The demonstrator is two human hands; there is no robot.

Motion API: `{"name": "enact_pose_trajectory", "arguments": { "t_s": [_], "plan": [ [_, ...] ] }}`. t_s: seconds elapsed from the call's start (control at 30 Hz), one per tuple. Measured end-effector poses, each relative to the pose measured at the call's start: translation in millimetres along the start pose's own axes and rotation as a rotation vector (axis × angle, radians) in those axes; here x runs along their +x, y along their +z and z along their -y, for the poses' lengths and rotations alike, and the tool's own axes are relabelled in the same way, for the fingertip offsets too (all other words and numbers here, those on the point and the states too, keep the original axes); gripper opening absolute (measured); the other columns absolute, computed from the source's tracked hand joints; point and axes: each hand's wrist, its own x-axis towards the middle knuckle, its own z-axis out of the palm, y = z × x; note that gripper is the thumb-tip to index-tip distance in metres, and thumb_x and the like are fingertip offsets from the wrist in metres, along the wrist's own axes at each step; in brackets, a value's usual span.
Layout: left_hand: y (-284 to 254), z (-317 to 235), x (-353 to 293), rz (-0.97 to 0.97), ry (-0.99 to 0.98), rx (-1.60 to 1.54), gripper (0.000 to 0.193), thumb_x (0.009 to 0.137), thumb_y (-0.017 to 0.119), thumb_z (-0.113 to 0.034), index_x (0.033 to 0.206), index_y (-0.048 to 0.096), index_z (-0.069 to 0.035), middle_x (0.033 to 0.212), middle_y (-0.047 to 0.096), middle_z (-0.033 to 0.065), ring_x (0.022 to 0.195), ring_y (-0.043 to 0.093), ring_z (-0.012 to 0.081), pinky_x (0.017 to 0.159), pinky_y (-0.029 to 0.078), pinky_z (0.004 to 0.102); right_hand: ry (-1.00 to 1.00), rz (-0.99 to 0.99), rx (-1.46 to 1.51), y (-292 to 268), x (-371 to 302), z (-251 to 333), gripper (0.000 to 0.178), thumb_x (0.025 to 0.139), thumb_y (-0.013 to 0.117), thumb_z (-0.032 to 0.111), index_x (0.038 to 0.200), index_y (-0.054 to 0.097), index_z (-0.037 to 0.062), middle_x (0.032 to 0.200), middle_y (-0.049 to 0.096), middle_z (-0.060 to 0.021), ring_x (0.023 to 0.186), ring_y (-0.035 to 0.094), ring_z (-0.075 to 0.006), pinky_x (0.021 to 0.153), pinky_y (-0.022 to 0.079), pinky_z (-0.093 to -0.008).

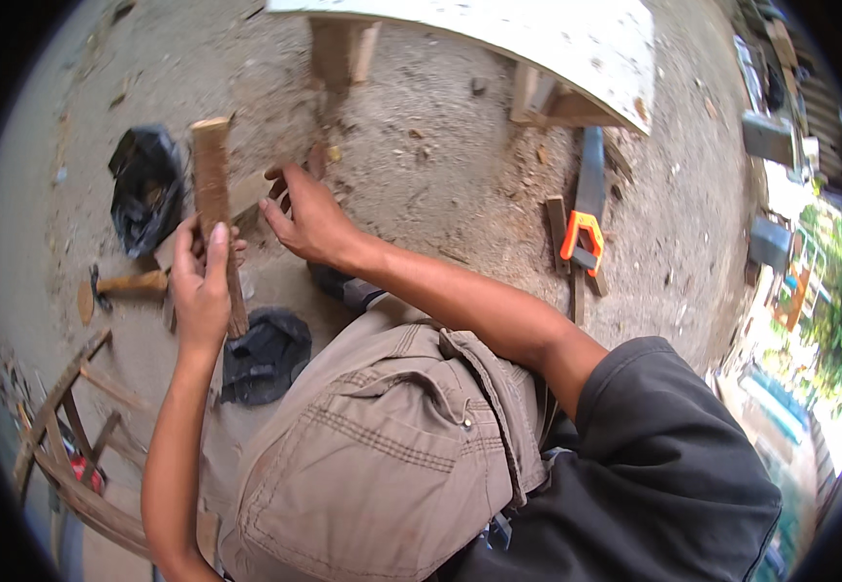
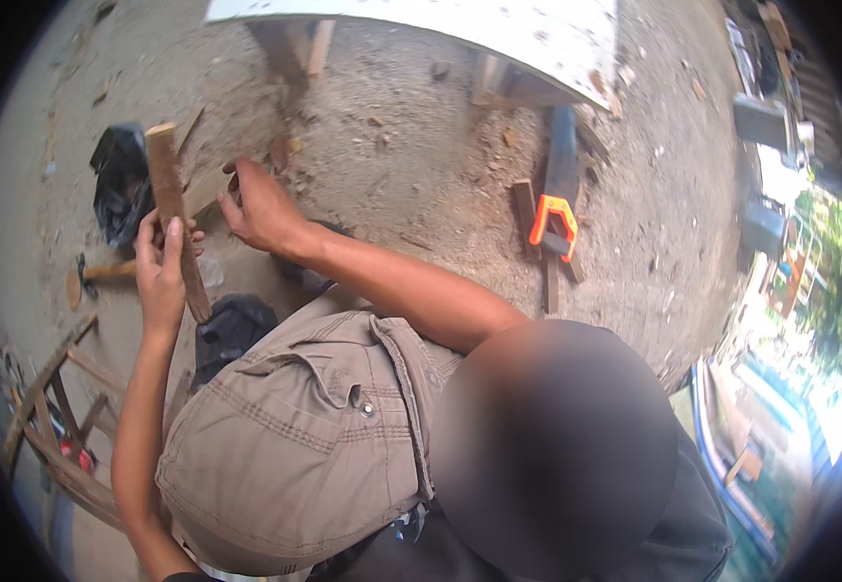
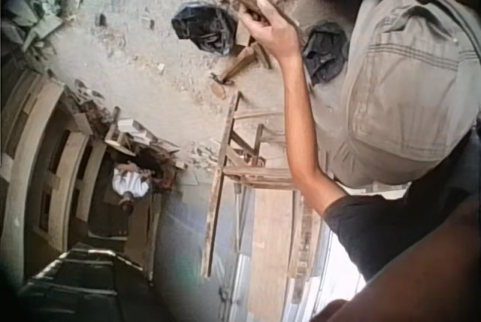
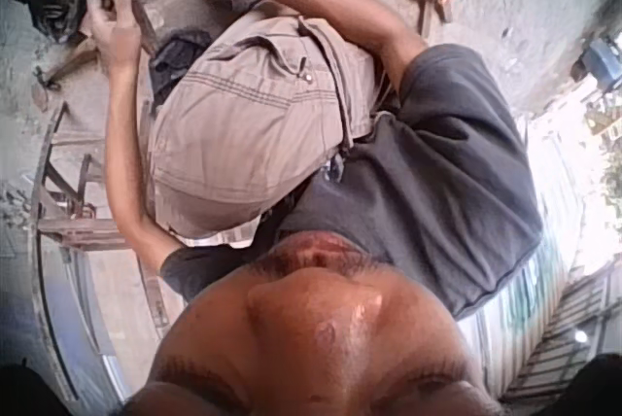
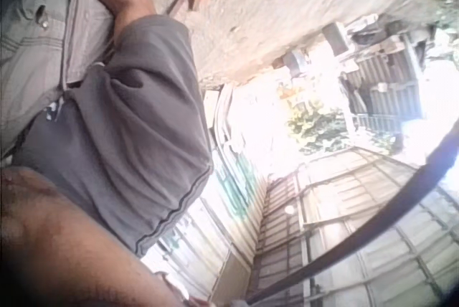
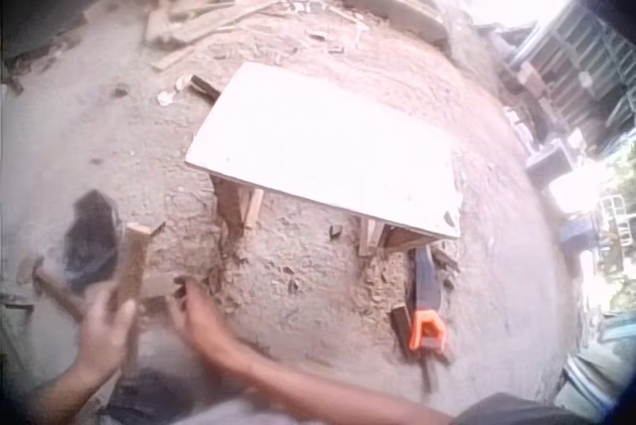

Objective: The person assembles a wooden frame by hand, positioning and hammering nails into joints. They repeatedly adjust the frame, hammer different sections, and reposition the structure to secure connections.

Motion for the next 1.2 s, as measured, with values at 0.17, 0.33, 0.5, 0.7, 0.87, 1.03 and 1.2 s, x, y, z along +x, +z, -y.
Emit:
{"name": "enact_pose_trajectory", "arguments": {
  "t_s": [0.17, 0.33, 0.5, 0.7, 0.87, 1.03, 1.2],
  "plan": [
    [80.9, -16.0, 37.5, 0.295, 0.212, -0.06, 0.028, 0.1, 0.054, -0.017, 0.122, 0.05, 0.001, 0.101, 0.062, 0.0058, 0.092, 0.059, 0.0113, 0.084, 0.046, 0.0267, -0.076, -0.162, -0.331, -82.5, -30.8, -31.8, 0.038, 0.085, 0.063, 0.013, 0.116, 0.051, -0.0059, 0.106, 0.057, -0.0293, 0.1, 0.057, -0.043, 0.088, 0.045, -0.049],
    [108.9, -17.1, 17.7, 0.309, 0.299, 0.092, 0.028, 0.097, 0.059, -0.015, 0.12, 0.053, 0.001, 0.098, 0.061, 0.0039, 0.089, 0.055, 0.0093, 0.081, 0.044, 0.0244, 0.201, -0.347, -1.351, -242.3, -93.0, -100.4, 0.028, 0.082, 0.051, 0.004, 0.109, 0.052, -0.0046, 0.105, 0.057, -0.0229, 0.102, 0.056, -0.0366, 0.089, 0.043, -0.0491],
    [101.5, -2.9, 16.8, 0.271, 0.304, 0.129, 0.03, 0.098, 0.058, -0.017, 0.122, 0.052, 0.002, 0.102, 0.061, 0.0043, 0.092, 0.055, 0.0094, 0.083, 0.044, 0.0244, 0.377, -0.167, -1.727, -320.1, -147.6, -139.9, 0.024, 0.076, 0.062, 0.012, 0.098, 0.057, 0.0036, 0.094, 0.061, -0.0139, 0.092, 0.059, -0.0322, 0.079, 0.045, -0.0458],
    [71.7, 16.6, 24.3, 0.198, 0.211, 0.212, 0.034, 0.095, 0.062, -0.024, 0.116, 0.058, 0.002, 0.093, 0.067, 0.0097, 0.083, 0.061, 0.0127, 0.076, 0.049, 0.0285, 0.384, 0.035, -0.973, -350.7, -89.7, -75.5, 0.036, 0.082, 0.074, 0.03, 0.096, 0.062, -0.0012, 0.1, 0.067, -0.0214, 0.095, 0.067, -0.0298, 0.084, 0.052, -0.0394],
    [42.3, 43.5, 24.4, 0.21, 0.13, 0.319, 0.036, 0.095, 0.061, -0.022, 0.12, 0.057, 0.003, 0.103, 0.068, 0.0139, 0.095, 0.064, 0.0187, 0.085, 0.048, 0.0308, 0.239, 0.057, -0.662, -334.7, -50.0, -20.2, 0.051, 0.081, 0.074, 0.039, 0.11, 0.065, -0.0023, 0.101, 0.07, -0.0172, 0.093, 0.068, -0.0268, 0.081, 0.053, -0.0371],
    [35.3, 39.5, 13.7, 0.126, 0.262, 0.389, 0.038, 0.095, 0.061, -0.02, 0.124, 0.056, 0.003, 0.119, 0.064, 0.0173, 0.112, 0.061, 0.0235, 0.097, 0.045, 0.0333, 0.359, 0.097, -0.528, -293.7, -31.7, 21.9, 0.052, 0.084, 0.073, 0.042, 0.112, 0.066, -0.001, 0.102, 0.069, -0.0148, 0.094, 0.066, -0.023, 0.082, 0.053, -0.0348],
    [36.5, 12.1, 4.4, 0.243, 0.159, 0.303, 0.04, 0.095, 0.061, -0.019, 0.129, 0.052, 0.001, 0.126, 0.06, 0.0148, 0.118, 0.057, 0.0219, 0.101, 0.043, 0.0336, 0.262, 0.13, -0.26, -248.8, -22.5, 34.3, 0.052, 0.084, 0.075, 0.041, 0.108, 0.066, -0.0049, 0.1, 0.069, -0.0153, 0.085, 0.068, -0.0213, 0.079, 0.056, -0.0334]
  ]
}}
